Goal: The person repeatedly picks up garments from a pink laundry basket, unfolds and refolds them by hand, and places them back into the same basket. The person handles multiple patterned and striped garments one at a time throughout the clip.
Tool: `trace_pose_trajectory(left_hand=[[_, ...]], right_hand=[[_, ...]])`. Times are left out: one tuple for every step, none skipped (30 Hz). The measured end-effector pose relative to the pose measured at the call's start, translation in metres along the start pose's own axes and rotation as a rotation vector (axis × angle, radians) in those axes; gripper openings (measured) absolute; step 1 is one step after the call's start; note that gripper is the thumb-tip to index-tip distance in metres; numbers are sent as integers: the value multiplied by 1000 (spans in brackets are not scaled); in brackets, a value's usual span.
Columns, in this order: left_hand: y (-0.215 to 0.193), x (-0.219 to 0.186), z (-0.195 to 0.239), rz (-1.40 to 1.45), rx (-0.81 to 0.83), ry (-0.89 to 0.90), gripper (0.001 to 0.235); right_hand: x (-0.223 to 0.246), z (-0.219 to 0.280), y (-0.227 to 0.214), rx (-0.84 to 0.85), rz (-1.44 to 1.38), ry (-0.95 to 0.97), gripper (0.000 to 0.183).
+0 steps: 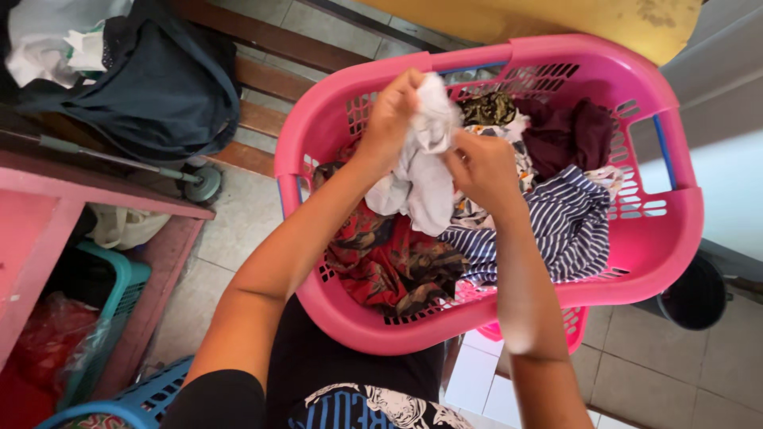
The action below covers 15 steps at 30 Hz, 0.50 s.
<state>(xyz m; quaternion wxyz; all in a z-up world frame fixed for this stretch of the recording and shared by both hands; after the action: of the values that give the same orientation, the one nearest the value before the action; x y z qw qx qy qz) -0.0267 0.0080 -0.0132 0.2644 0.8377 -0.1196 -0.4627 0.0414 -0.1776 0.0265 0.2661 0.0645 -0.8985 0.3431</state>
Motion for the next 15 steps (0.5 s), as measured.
trace_pose_trajectory(left_hand=[[1,-1,2,-185,93,68,57],[3,1,4,-363,190,136,75],[4,5,6,-622,229,222,73],[4,9,9,-882,262,311,71],[4,15,12,-1142,292,399,70],[0,23,14,-1272,314,246,53],[-3,31,16,-1396,336,87,38],[-10,37,14,-1520,360,-70,28],[-13,39,11,-1270,316,-116,25],[-16,42,7,-1019,277,-157,22],[-17,44,1,-768,237,-196,20],[-17,46,-2,-515,195,-237,22],[-16,47,-7,-262,151,-275,24],[-13,48,-10,-5,101,-313,25],[-9,47,-14,101,71,-323,28]], right_hand=[[-9,5,2,-10,-76,181,38],[-20,12,-4,-76,-263,361,35],[-31,20,-12,-190,-595,445,32],[-42,26,-22,-328,-910,457,30],[-49,33,-37,-455,-1060,398,41],[-56,38,-52,-583,-1211,332,53],[-60,42,-65,-615,-1109,303,54],[-63,40,-77,-646,-1012,267,56],[-66,35,-87,-676,-914,230,60],[-69,30,-94,-704,-750,314,58],[-71,22,-95,-728,-586,395,59],[-71,17,-94,-748,-416,480,61],[-66,13,-85,-611,-272,413,60],[-58,11,-74,-483,-69,296,66],[-49,11,-61,-381,120,160,73]])
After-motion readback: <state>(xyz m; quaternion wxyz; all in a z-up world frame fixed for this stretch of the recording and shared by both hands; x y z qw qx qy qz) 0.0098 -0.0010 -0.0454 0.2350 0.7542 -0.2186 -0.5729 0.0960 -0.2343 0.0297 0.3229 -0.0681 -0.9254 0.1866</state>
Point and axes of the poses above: each hand's wrist, its own z-axis away from the middle knuckle, its own y-axis out of the palm, x = y × z, the point moved 2 cm from there along -z, towards the middle knuckle, and after that the axes turned 3 degrees about y, right-handed, at the moved point
